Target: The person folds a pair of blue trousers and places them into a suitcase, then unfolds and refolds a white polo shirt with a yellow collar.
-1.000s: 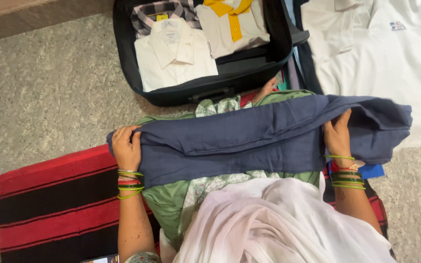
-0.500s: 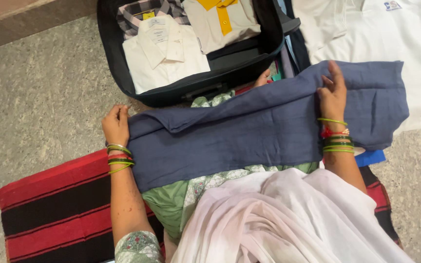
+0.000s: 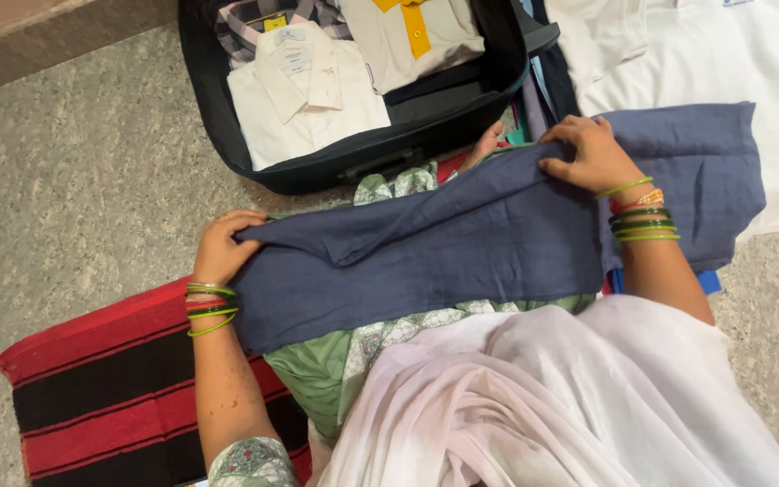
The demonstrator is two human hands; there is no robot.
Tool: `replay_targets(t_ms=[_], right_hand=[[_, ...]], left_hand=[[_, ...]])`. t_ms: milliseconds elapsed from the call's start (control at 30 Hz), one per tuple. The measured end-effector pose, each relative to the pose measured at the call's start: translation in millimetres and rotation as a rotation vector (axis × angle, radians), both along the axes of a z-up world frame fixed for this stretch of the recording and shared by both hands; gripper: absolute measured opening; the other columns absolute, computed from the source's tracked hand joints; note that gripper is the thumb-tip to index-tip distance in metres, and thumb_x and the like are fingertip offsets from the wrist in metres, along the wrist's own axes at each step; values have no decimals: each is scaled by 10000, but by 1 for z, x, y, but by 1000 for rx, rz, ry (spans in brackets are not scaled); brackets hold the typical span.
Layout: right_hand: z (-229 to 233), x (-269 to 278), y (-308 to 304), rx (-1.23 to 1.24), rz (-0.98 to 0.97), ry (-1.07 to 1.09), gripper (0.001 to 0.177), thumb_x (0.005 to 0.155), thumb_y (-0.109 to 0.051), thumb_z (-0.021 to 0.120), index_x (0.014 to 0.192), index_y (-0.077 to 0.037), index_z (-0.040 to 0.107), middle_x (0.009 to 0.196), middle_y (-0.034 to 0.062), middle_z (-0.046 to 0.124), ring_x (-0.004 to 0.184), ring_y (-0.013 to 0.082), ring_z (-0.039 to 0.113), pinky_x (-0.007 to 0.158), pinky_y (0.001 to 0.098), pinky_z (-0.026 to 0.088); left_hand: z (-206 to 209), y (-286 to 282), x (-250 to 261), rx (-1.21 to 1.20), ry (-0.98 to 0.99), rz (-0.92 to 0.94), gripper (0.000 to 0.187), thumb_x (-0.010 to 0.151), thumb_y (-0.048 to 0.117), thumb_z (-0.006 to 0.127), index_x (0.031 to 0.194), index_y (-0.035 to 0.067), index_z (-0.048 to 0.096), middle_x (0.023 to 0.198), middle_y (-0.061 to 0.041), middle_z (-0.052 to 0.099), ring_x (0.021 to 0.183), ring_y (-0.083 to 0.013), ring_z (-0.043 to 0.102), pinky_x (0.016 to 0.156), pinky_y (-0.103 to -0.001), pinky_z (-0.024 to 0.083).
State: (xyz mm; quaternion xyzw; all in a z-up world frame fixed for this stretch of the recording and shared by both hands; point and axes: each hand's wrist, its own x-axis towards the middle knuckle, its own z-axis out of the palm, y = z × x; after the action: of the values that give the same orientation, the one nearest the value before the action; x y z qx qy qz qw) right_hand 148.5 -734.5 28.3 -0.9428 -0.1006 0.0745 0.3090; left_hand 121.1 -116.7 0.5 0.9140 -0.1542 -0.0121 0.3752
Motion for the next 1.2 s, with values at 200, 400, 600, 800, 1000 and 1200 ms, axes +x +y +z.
replay_targets(t_ms=[200,400,600,800,1000,1200], right_hand=[[-34,24,-11,347,-377,-108,134,988,-51,783,1072,-19,684,934,123,642,783,160,577,701,305,469],[-68,10,-33,322,-369,-564,219,961,25,746,1171,0,688,1160,118,690,1116,209,685,988,319,533],[-122,-82,-100,432,-699,-299,212,992,-46,731,1191,-6,669,1158,70,687,1108,177,667,913,313,532],[-152,-172,-99,429,-994,-409,375,928,62,735,1274,-6,607,1190,107,656,1067,208,649,971,338,538],[-175,-214,-47,961,-1417,-172,443,884,-163,733,1218,-115,446,1068,87,580,869,242,590,798,385,496],[-184,-208,-37,1545,-1326,38,583,937,-580,675,1084,-23,585,978,101,626,867,205,664,856,309,566]], left_hand=[[-10,-13,11,245,79,434,278,951,309,798,990,35,778,839,-211,711,766,-350,694,724,-422,528],[-15,-3,6,51,-72,435,230,942,249,780,993,29,739,907,-161,739,831,-277,707,792,-372,539],[-85,77,-69,-296,-5,690,259,990,178,741,1169,2,678,1131,-97,709,1038,-174,655,941,-313,517],[-116,67,-161,-473,287,898,419,1068,357,604,1274,-5,645,1160,-59,685,1032,-147,612,948,-295,488],[-130,41,-208,-1328,586,996,627,1010,523,527,1454,79,512,1462,-47,591,1296,-228,585,1083,-364,468],[-122,39,-207,-1370,463,921,603,1011,337,639,1493,16,467,1507,-110,553,1356,-287,554,1148,-454,450]])
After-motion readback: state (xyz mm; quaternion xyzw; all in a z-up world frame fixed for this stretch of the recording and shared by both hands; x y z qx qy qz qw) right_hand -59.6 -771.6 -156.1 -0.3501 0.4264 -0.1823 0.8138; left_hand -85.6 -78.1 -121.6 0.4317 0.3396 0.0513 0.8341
